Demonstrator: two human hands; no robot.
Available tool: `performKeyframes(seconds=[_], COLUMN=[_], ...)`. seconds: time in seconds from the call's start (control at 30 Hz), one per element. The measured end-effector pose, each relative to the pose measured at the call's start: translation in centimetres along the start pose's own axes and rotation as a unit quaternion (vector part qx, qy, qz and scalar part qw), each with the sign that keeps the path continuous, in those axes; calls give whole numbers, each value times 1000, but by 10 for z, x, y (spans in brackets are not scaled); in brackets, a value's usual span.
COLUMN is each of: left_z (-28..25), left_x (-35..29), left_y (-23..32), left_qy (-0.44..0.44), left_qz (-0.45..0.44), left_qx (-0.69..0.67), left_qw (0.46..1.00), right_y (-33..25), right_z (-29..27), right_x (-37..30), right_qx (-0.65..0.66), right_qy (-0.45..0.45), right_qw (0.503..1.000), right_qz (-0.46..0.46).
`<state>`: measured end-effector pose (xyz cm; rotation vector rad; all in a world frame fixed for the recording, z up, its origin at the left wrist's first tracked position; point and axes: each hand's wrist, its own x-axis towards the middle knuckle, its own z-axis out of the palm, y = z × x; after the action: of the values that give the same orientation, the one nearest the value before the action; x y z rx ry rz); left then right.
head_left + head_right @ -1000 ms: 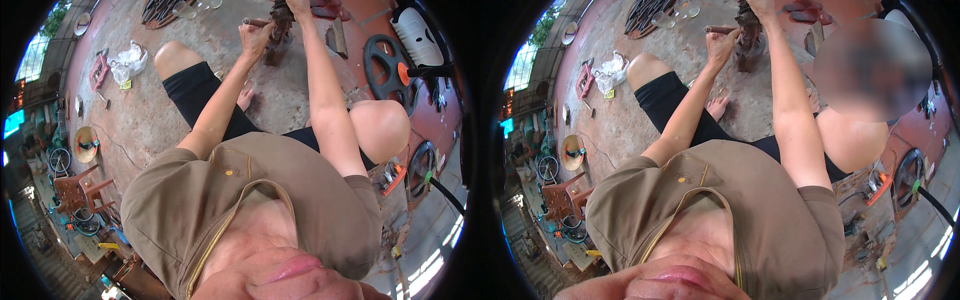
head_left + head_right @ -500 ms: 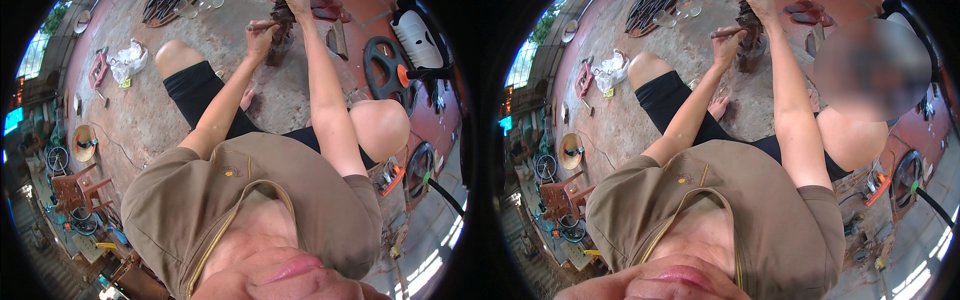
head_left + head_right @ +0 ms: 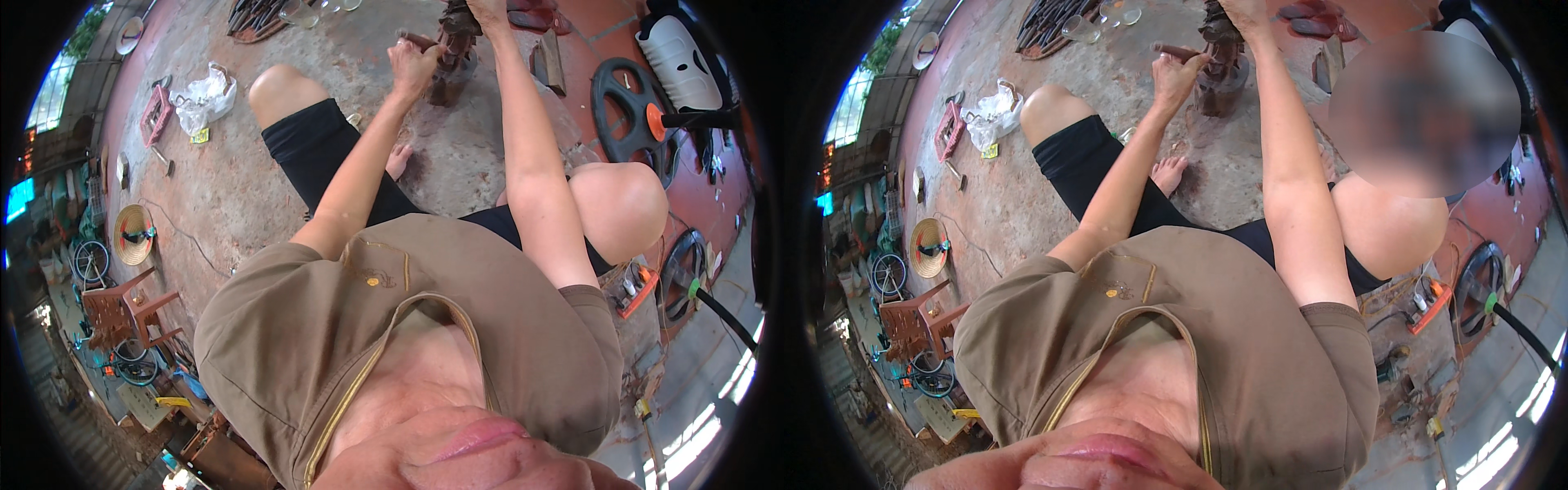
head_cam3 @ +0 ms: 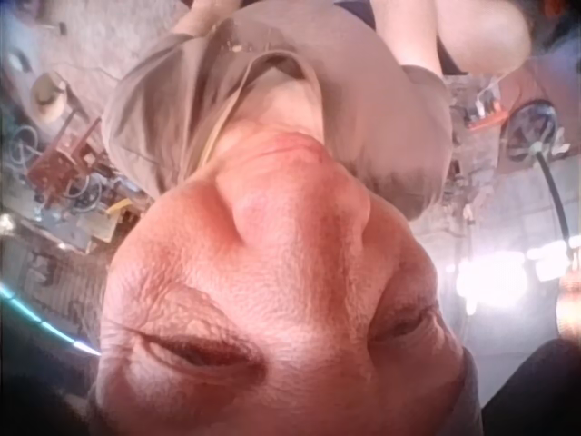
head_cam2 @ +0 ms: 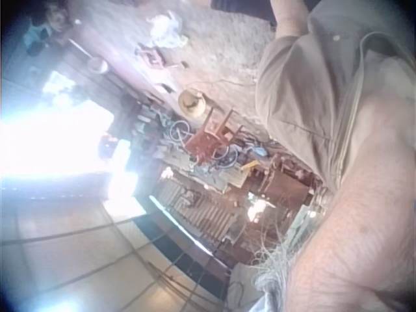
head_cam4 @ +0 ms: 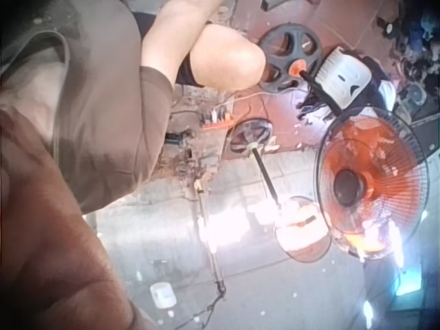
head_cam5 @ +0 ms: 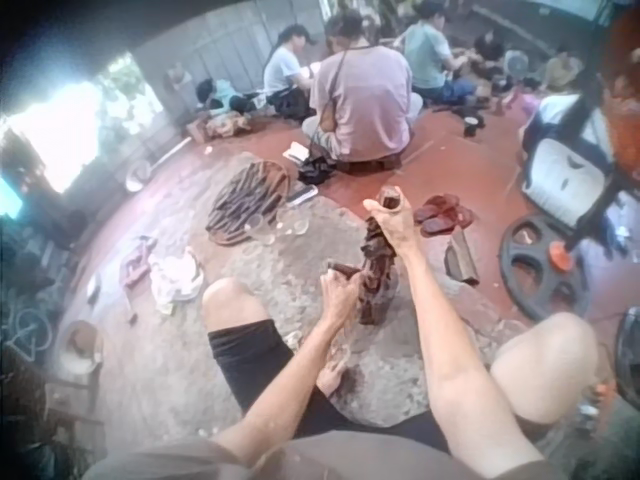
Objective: The person sits on the floor and carves a piece of wood using a small chisel. They hold the wood in their left hand and use the chisel in their right hand to shape the object, occasionally rotating it to work on different sides.
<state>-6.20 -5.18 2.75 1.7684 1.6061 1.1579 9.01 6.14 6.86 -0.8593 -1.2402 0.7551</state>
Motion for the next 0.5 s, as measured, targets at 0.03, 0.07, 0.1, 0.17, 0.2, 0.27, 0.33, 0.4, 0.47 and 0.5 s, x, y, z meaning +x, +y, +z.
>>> performKeyframes(seconds=[0.03,0.07,0.1,0.17,0.2,0.27,0.33,0.4,0.47,0.5], left_z=[-9,-13,-9,-7,-4,7,15,13,2,0], left_x=[4,6,3,0,-3,-2,-10,-11,-7,-10], left_y=[1,1,-7,6,11,9,5,-2,-1,0], left_qy=[-36,-73,-53,18,52,54,55,45,18,-12], left_qz=[-1,-3,-105,-82,-70,-37,-31,-15,-31,-77], left_qx=[92,183,54,-124,-212,-219,-199,-87,103,63], left_qw=[995,980,992,989,973,973,978,995,994,995], right_y=[-1,-2,-3,-4,0,1,-2,-9,-8,-7], right_z=[1,2,0,-4,-2,2,2,3,2,1], right_x=[1,2,4,3,1,6,3,0,0,0], right_qx=[2,3,-5,-19,-18,-19,-29,-37,-43,-46], right_qy=[-2,-5,-2,6,10,14,5,-4,7,13], right_qw=[1000,1000,1000,998,999,1000,999,999,999,999], right_qz=[0,0,18,60,45,7,19,30,14,6])
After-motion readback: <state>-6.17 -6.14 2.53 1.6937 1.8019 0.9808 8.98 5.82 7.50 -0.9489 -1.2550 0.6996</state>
